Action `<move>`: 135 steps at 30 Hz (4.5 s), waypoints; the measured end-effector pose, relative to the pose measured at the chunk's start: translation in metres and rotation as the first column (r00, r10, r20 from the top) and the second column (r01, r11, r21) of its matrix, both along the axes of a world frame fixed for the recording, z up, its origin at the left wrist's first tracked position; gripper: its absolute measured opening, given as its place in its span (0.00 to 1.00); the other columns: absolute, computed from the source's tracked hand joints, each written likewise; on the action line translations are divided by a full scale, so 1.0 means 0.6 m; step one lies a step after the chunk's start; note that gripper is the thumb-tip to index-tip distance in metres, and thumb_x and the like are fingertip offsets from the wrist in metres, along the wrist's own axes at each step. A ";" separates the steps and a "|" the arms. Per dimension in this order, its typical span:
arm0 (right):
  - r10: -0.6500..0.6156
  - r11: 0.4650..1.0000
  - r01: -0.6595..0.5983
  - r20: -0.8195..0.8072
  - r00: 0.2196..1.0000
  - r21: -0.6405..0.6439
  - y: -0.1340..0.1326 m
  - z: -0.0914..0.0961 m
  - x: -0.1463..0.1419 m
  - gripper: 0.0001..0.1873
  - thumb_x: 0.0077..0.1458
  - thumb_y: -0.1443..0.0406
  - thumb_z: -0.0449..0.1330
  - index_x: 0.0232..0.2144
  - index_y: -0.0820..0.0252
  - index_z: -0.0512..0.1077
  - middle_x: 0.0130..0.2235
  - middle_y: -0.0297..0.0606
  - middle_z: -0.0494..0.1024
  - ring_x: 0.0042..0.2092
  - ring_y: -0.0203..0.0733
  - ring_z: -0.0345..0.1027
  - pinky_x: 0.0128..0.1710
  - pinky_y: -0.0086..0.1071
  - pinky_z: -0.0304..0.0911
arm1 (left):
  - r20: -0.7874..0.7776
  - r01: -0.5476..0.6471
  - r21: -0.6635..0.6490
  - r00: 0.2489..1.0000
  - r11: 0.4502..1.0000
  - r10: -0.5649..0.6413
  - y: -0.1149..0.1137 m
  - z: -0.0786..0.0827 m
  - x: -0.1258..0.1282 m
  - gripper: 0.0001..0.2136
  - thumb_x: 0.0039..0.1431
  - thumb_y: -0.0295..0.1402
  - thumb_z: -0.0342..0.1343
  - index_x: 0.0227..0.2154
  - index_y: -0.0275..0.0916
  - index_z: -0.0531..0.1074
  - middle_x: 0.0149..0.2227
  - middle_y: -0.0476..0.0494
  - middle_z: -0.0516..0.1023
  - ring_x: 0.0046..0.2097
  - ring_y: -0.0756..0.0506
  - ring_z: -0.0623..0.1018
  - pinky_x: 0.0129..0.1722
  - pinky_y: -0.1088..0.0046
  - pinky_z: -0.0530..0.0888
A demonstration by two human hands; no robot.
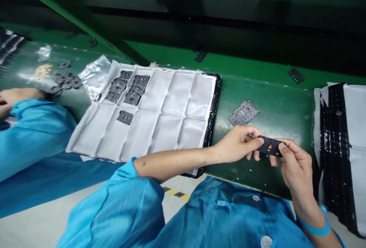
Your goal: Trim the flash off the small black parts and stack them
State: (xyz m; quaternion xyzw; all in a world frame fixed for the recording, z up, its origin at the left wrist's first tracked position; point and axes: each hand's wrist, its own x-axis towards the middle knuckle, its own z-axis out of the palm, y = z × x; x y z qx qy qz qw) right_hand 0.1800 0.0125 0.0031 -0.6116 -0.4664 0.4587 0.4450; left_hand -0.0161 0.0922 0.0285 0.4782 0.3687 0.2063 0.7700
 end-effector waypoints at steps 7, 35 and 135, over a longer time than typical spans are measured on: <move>0.032 0.998 -0.034 -0.038 0.999 -0.051 0.005 0.009 -0.015 0.14 0.72 0.57 0.59 0.42 0.57 0.82 0.23 0.31 0.76 0.26 0.38 0.69 0.30 0.31 0.68 | -0.023 -0.078 0.085 0.996 0.993 0.081 -0.002 -0.013 -0.018 0.08 0.66 0.34 0.62 0.39 0.37 0.70 0.29 0.52 0.74 0.27 0.53 0.77 0.25 0.80 0.69; 0.149 0.985 -0.162 0.165 0.975 0.066 -0.005 -0.070 -0.046 0.14 0.72 0.62 0.56 0.51 0.57 0.80 0.43 0.44 0.85 0.36 0.43 0.82 0.37 0.39 0.82 | -0.644 0.398 0.663 0.736 0.634 0.211 0.116 -0.072 -0.106 0.10 0.62 0.25 0.65 0.46 0.36 0.78 0.44 0.41 0.80 0.35 0.47 0.79 0.41 0.69 0.76; -0.187 0.971 0.205 -0.142 0.972 0.126 -0.017 0.005 0.003 0.11 0.70 0.58 0.64 0.41 0.59 0.82 0.23 0.28 0.69 0.24 0.34 0.61 0.24 0.28 0.58 | -0.179 0.041 0.728 0.975 0.684 0.133 -0.053 -0.002 0.029 0.11 0.77 0.35 0.49 0.38 0.38 0.72 0.29 0.48 0.79 0.28 0.51 0.78 0.30 0.76 0.74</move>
